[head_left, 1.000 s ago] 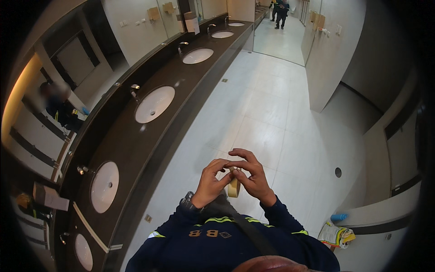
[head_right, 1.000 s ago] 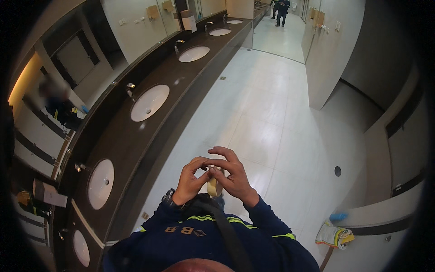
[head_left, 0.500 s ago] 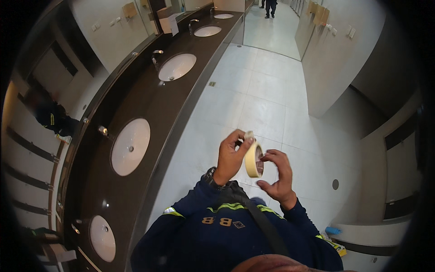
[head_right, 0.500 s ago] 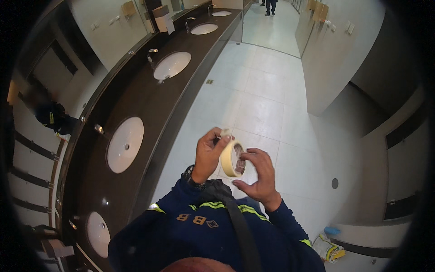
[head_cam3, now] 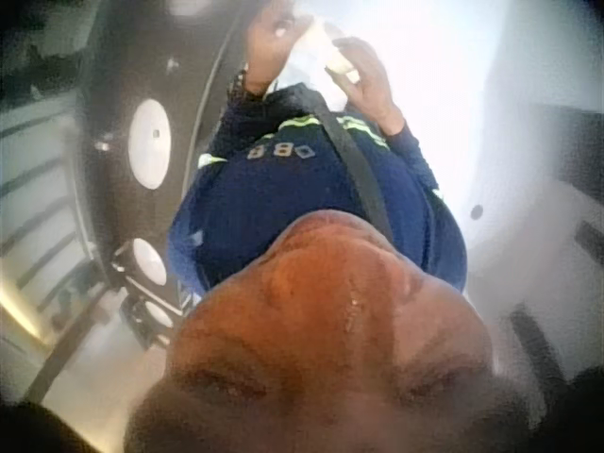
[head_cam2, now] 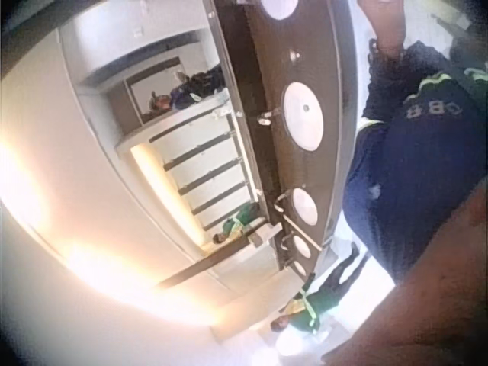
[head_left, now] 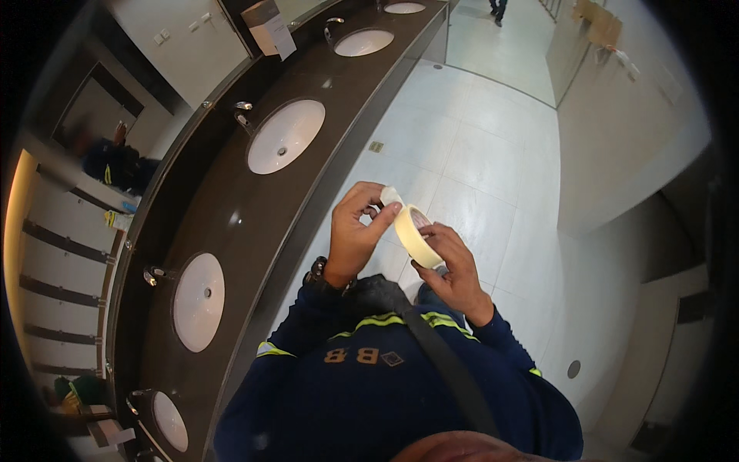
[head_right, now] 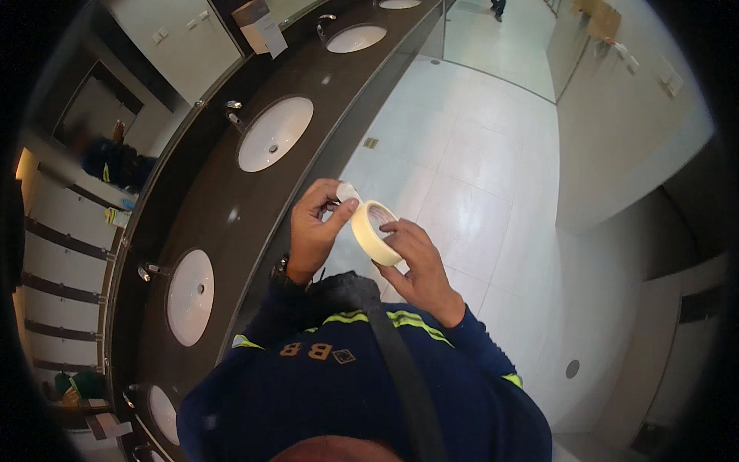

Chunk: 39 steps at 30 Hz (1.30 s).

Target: The person applies strips of masking tape along the edge of a bathroom countertop, smoothing each strip with their hands. They repeatedly measure, cut, and place tape segments along the curved counter edge.

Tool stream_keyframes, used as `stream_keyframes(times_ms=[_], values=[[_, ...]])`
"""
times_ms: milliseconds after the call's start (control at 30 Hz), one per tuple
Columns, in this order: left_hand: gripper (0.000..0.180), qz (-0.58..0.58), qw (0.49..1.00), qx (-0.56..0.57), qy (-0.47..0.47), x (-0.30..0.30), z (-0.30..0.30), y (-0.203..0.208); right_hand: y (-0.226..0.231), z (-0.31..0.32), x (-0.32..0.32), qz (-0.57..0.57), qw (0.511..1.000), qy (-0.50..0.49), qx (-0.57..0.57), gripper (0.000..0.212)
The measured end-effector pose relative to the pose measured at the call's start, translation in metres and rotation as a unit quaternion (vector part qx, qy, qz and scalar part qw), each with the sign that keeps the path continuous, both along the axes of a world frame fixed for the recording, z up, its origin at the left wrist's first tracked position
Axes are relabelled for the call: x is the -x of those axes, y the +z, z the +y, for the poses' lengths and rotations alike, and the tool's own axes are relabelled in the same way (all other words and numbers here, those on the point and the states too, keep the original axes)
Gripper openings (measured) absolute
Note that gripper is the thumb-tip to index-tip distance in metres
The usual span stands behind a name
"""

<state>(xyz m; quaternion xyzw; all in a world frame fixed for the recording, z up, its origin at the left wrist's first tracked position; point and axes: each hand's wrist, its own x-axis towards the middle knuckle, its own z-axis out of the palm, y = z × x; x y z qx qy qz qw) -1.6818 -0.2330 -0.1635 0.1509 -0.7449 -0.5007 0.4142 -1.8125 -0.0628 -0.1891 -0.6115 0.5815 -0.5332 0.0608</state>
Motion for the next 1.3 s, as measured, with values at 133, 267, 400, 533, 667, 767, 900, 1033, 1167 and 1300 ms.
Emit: stream_keyframes(times_ms=[133, 267, 400, 533, 667, 767, 900, 1033, 1167, 1300], values=[[0.009, 0.022, 0.993, -0.104, 0.042, 0.077, -0.063, 0.002, 0.018, -0.061, 0.102, 0.046, 0.997, 0.057, 0.003, 0.025], [0.011, 0.003, 0.990, -0.132, 0.046, 0.129, -0.124, 0.019, 0.028, -0.116, 0.173, 0.038, 0.996, 0.075, -0.020, 0.025], [0.020, -0.023, 0.990, -0.132, 0.046, 0.172, -0.195, 0.016, 0.028, -0.175, 0.231, 0.011, 0.994, 0.087, -0.066, 0.026], [0.031, -0.036, 0.974, -0.220, -0.025, 0.217, -0.267, 0.002, 0.017, -0.252, 0.276, 0.005, 0.991, 0.091, -0.098, 0.029], [0.020, -0.085, 0.960, -0.264, -0.050, 0.255, -0.357, -0.035, -0.001, -0.350, 0.322, 0.030, 0.986, 0.107, -0.124, 0.030], [0.016, -0.059, 0.958, -0.277, -0.036, 0.281, -0.427, -0.059, -0.008, -0.428, 0.349, 0.028, 0.980, 0.119, -0.158, 0.030], [0.011, -0.085, 0.955, -0.284, 0.029, 0.306, -0.516, -0.066, -0.019, -0.516, 0.381, 0.038, 0.972, 0.128, -0.193, 0.035], [0.008, -0.085, 0.957, -0.204, 0.187, 0.289, -0.663, -0.114, -0.037, -0.566, 0.411, -0.027, 0.947, 0.053, -0.317, 0.039], [0.025, -0.208, 0.907, -0.061, 0.361, 0.210, -0.862, -0.196, -0.079, -0.557, 0.464, -0.107, 0.855, 0.038, -0.506, 0.033], [0.030, -0.370, 0.836, 0.044, 0.403, 0.236, -0.928, -0.249, -0.097, -0.559, 0.465, -0.109, 0.844, 0.025, -0.524, 0.036]])
